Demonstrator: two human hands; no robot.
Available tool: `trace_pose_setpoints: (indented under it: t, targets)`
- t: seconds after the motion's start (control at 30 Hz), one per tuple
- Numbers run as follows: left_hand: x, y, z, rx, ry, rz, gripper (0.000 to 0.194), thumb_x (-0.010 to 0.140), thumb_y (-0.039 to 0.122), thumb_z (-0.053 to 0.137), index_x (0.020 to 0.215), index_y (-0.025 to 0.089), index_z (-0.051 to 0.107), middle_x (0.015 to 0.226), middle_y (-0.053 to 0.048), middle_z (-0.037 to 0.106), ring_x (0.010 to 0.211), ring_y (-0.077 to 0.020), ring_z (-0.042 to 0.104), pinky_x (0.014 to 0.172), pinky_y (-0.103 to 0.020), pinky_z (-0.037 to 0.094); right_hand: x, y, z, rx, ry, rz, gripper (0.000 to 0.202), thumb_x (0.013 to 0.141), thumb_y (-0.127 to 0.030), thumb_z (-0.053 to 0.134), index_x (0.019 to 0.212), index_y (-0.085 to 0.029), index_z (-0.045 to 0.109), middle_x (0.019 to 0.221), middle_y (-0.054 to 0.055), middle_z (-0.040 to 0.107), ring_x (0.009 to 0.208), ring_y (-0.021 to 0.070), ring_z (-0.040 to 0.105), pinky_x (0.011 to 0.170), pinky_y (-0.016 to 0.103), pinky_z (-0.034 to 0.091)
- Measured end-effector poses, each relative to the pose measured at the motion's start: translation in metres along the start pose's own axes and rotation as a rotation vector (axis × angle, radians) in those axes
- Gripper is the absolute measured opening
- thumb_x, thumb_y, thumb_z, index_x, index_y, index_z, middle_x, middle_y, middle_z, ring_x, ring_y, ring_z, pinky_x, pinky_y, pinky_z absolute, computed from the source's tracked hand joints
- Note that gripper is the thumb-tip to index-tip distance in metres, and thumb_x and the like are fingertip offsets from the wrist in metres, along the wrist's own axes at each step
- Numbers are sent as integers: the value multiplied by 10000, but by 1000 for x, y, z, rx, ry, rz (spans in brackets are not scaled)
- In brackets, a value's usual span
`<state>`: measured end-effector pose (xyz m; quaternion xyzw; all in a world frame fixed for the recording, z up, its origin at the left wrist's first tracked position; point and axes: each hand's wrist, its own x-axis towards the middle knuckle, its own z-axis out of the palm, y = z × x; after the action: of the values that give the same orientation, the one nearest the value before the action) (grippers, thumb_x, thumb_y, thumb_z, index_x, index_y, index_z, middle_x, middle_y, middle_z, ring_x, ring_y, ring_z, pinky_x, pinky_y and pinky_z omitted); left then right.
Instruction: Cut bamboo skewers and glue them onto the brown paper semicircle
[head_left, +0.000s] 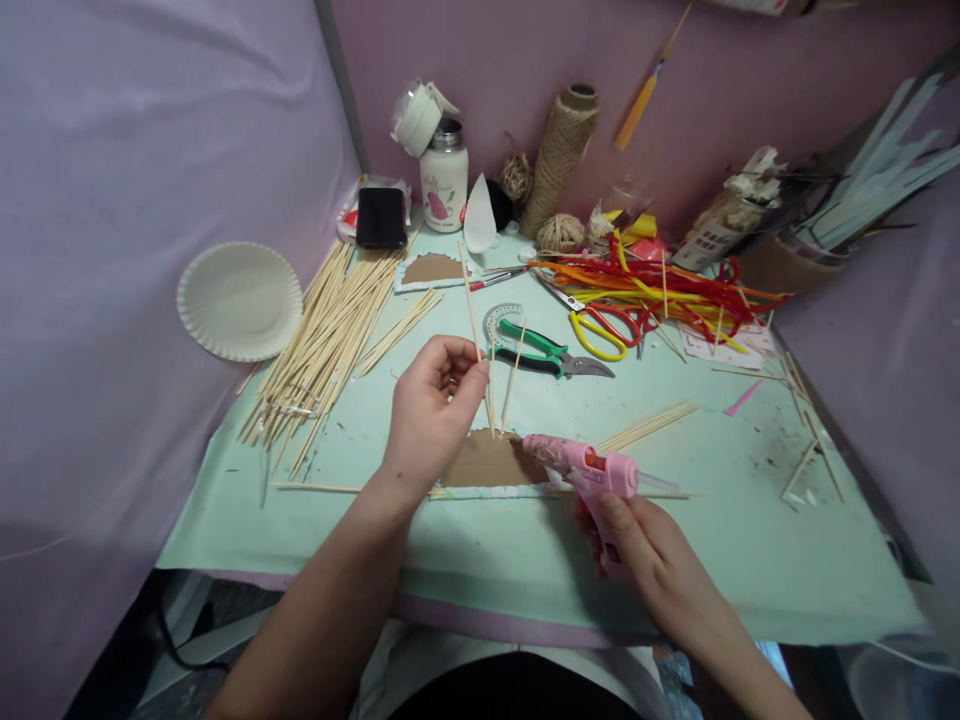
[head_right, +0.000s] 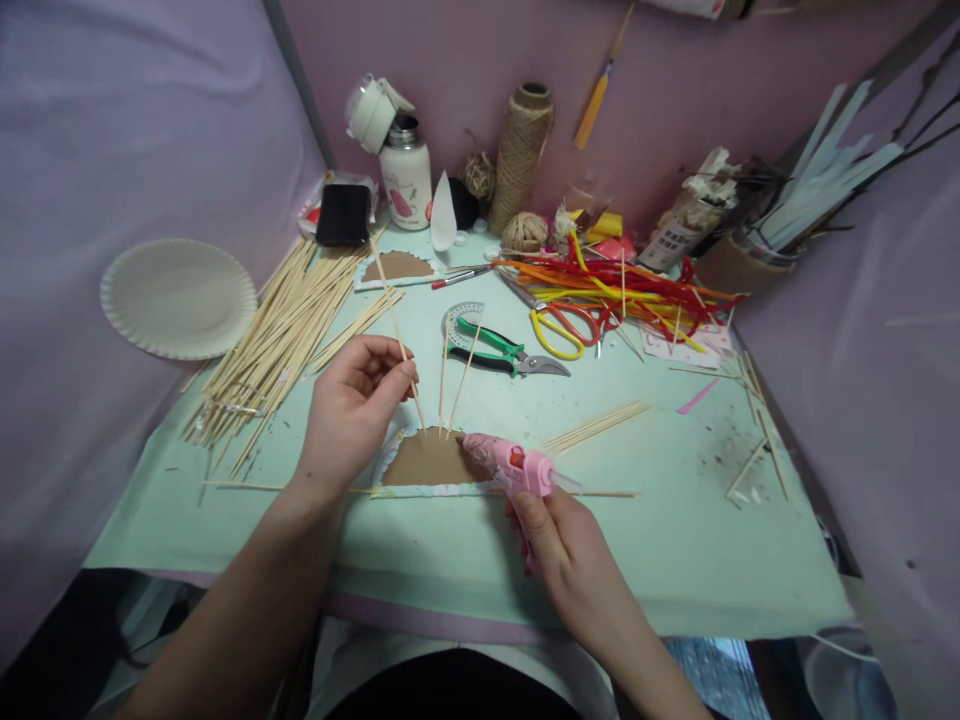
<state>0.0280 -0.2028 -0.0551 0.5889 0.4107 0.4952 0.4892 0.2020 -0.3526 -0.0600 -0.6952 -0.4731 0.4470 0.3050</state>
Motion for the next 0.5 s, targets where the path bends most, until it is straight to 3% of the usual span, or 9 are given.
trace_pose_setpoints:
  t: [0.5]
  targets:
    - [0,1,0,10,-8,-9,53,836,199,605,844,189,553,756,16,579,675,-105,551,631,-247,450,3,-3,-1,-13,44,-27,528,905,-660,331,682,-214,507,527,15,541,475,163,527,457,258,417]
